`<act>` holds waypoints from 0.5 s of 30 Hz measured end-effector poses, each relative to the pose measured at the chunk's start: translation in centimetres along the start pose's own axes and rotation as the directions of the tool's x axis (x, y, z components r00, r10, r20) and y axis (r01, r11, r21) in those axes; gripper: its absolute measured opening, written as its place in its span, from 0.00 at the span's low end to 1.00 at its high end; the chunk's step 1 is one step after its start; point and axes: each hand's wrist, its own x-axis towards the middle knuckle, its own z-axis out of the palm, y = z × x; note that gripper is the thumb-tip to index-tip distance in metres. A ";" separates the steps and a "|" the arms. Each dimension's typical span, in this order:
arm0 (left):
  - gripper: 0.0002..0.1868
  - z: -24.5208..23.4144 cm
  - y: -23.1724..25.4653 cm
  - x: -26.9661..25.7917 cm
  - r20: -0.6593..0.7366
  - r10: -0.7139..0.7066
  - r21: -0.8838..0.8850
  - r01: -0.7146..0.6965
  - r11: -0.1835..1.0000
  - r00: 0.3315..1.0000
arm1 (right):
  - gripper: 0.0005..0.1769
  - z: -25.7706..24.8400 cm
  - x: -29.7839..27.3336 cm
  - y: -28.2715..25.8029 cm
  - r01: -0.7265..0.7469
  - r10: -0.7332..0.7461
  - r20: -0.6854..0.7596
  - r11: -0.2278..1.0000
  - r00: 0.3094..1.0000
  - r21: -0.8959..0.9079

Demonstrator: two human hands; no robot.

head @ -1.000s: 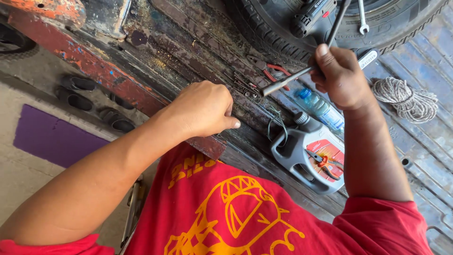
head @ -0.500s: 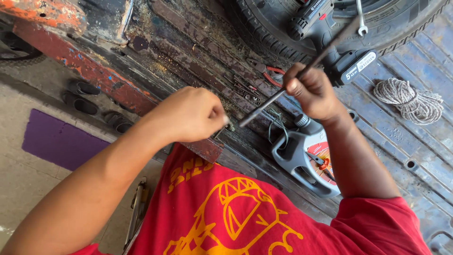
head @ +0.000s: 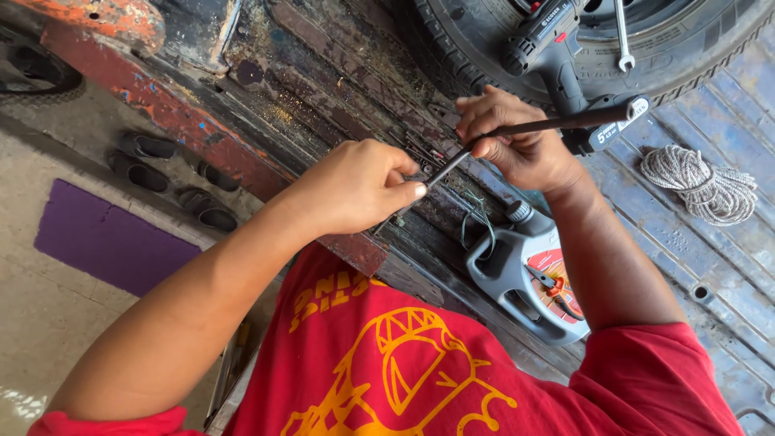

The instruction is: The recorder is repairing or adjusting a metal hinge or locking mechanism on the tailgate of a truck using various tools.

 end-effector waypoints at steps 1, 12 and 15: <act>0.24 0.1 0.2 0.1 0.013 0.003 0.005 -0.003 1.000 1.000 | 0.14 -0.2 0.5 -0.1 0.039 -0.040 0.020 0.999 0.999 0.013; 0.18 0.6 -0.2 1.1 0.007 0.119 0.083 -0.119 0.989 0.993 | 0.14 -0.7 1.7 -0.9 0.111 -0.110 0.010 0.991 0.994 -0.078; 0.17 0.5 0.0 1.1 0.010 0.128 0.107 -0.129 0.986 0.992 | 0.15 -0.8 1.4 -1.2 0.113 -0.113 0.003 0.987 0.994 -0.111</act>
